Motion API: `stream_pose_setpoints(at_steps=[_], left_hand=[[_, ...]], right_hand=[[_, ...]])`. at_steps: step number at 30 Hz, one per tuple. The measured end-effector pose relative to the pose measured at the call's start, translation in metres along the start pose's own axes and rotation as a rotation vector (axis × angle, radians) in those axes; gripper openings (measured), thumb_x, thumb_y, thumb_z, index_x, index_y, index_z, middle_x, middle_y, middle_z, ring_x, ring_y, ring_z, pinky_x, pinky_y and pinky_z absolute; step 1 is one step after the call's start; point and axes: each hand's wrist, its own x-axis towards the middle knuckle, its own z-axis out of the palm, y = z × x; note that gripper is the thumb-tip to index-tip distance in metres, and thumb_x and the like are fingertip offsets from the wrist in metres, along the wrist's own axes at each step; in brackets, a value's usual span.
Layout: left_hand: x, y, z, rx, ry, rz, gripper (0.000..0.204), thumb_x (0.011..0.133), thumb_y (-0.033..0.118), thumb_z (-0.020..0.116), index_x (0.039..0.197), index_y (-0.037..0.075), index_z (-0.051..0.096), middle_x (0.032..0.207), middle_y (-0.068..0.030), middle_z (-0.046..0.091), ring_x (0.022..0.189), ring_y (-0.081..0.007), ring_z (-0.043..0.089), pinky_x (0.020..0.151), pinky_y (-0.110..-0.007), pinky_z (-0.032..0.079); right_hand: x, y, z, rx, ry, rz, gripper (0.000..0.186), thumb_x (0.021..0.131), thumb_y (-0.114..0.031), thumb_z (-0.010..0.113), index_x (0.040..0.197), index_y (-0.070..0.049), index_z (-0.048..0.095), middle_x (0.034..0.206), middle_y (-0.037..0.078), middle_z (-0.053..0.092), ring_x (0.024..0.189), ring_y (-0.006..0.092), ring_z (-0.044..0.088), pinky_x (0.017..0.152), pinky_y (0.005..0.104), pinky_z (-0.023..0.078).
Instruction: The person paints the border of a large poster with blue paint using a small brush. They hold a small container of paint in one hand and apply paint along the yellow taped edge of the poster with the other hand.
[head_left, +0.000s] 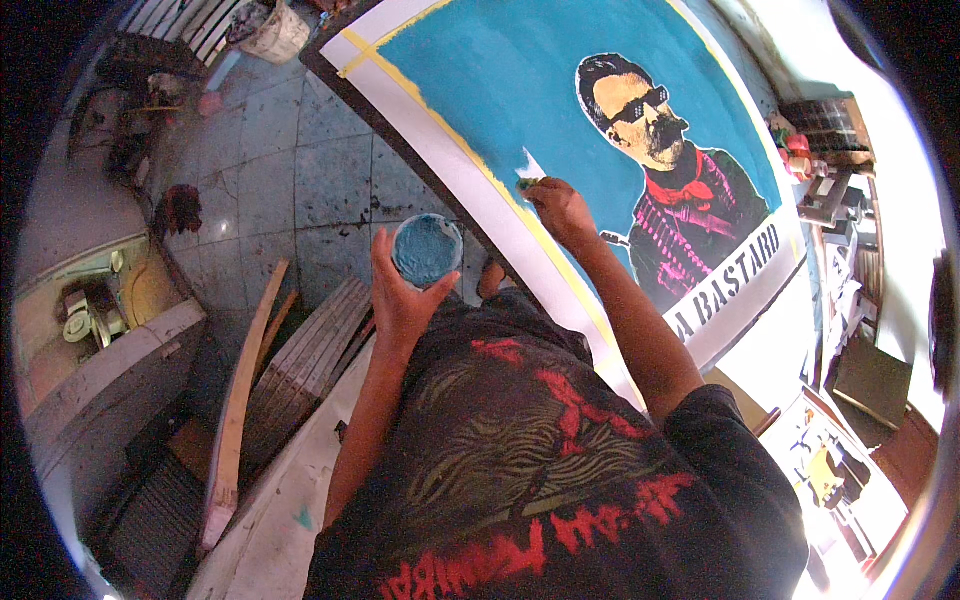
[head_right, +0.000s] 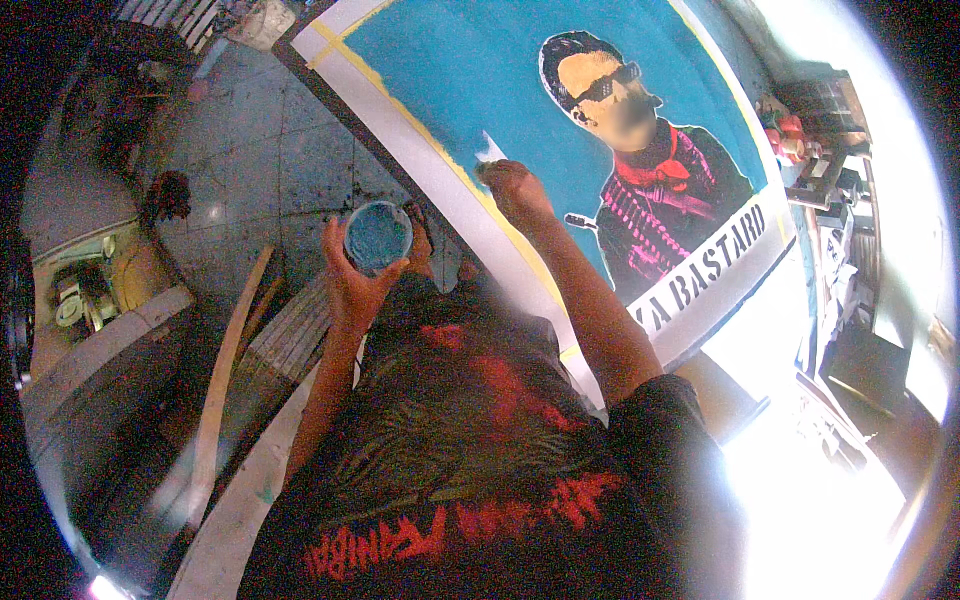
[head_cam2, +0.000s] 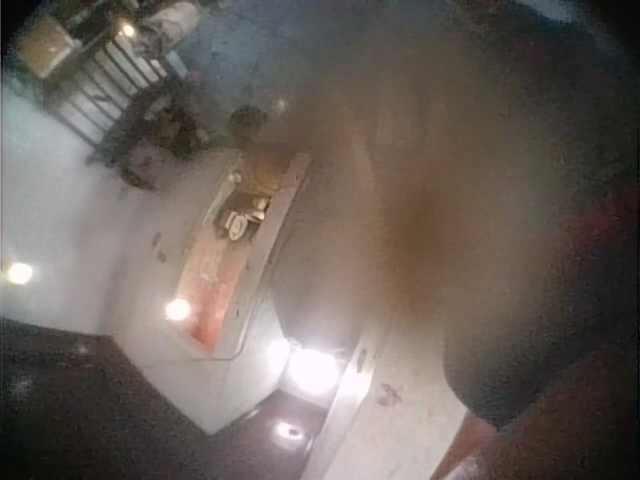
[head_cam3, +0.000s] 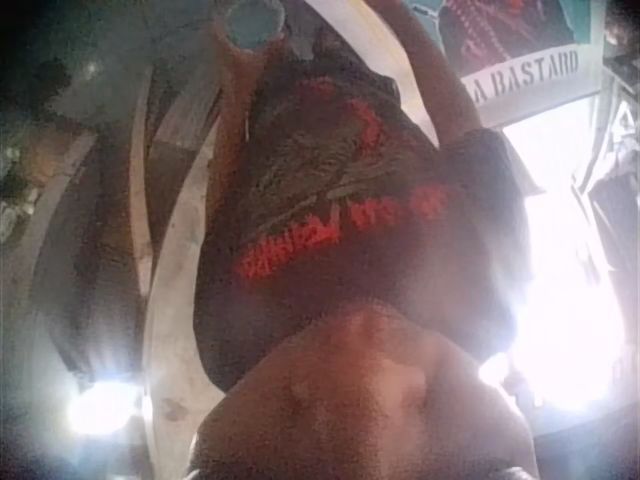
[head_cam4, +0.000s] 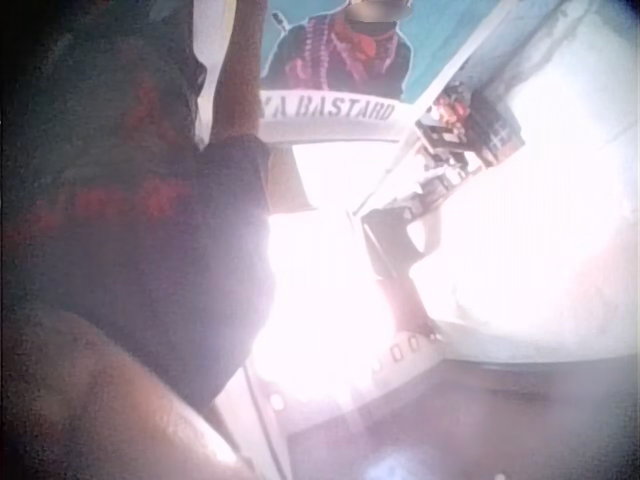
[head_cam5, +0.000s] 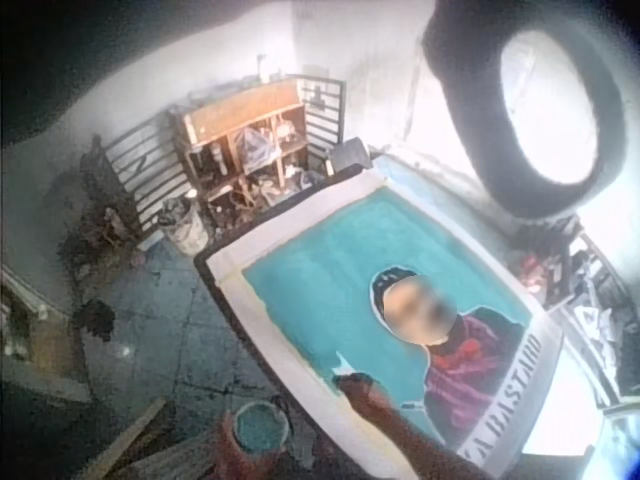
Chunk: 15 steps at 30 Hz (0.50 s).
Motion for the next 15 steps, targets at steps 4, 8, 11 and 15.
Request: stream_pose_setpoints(at_steps=[4, 8, 11, 15], left_hand=[[0.005, 0.007, 0.001, -0.027, -0.031, -0.003, 0.112, 0.065, 0.037, 0.089, 0.145, -0.006, 0.023, 0.139, -0.0295, 0.042, 0.13, -0.0424, 0.044, 0.108, -0.048, 0.037], [0.002, 0.0, 0.001, -0.02, -0.023, 0.009, 0.113, 0.064, 0.036, 0.09, 0.145, -0.006, 0.023, 0.139, -0.0294, 0.041, 0.13, -0.0423, 0.044, 0.108, -0.048, 0.036], [0.003, 0.002, 0.004, -0.068, -0.04, -0.002, 0.113, 0.064, 0.036, 0.09, 0.145, -0.006, 0.023, 0.139, -0.0294, 0.041, 0.13, -0.0423, 0.043, 0.109, -0.048, 0.036], [0.0, 0.001, 0.003, -0.049, -0.022, 0.0, 0.113, 0.065, 0.035, 0.09, 0.145, -0.006, 0.022, 0.139, -0.0295, 0.041, 0.131, -0.0423, 0.043, 0.109, -0.048, 0.035]], right_hand=[[-0.018, 0.013, 0.009, -0.066, -0.13, 0.065, 0.019, 0.087, -0.01, 0.056, 0.102, -0.007, 0.068, 0.101, 0.017, 0.067, 0.098, 0.0359, 0.064, 0.085, 0.0446, 0.053], [-0.023, -0.005, -0.001, -0.053, -0.072, 0.066, 0.021, 0.09, -0.01, 0.052, 0.104, -0.007, 0.067, 0.109, 0.016, 0.066, 0.105, 0.0343, 0.062, 0.089, 0.0441, 0.053], [-0.032, 0.001, 0.0, -0.102, -0.201, 0.161, 0.024, 0.092, -0.01, 0.048, 0.109, -0.008, 0.066, 0.114, 0.016, 0.065, 0.108, 0.0338, 0.062, 0.091, 0.0444, 0.053], [-0.031, -0.018, -0.009, -0.058, -0.037, 0.167, 0.025, 0.092, -0.012, 0.051, 0.112, -0.009, 0.066, 0.114, 0.015, 0.065, 0.107, 0.034, 0.062, 0.09, 0.0442, 0.053]])
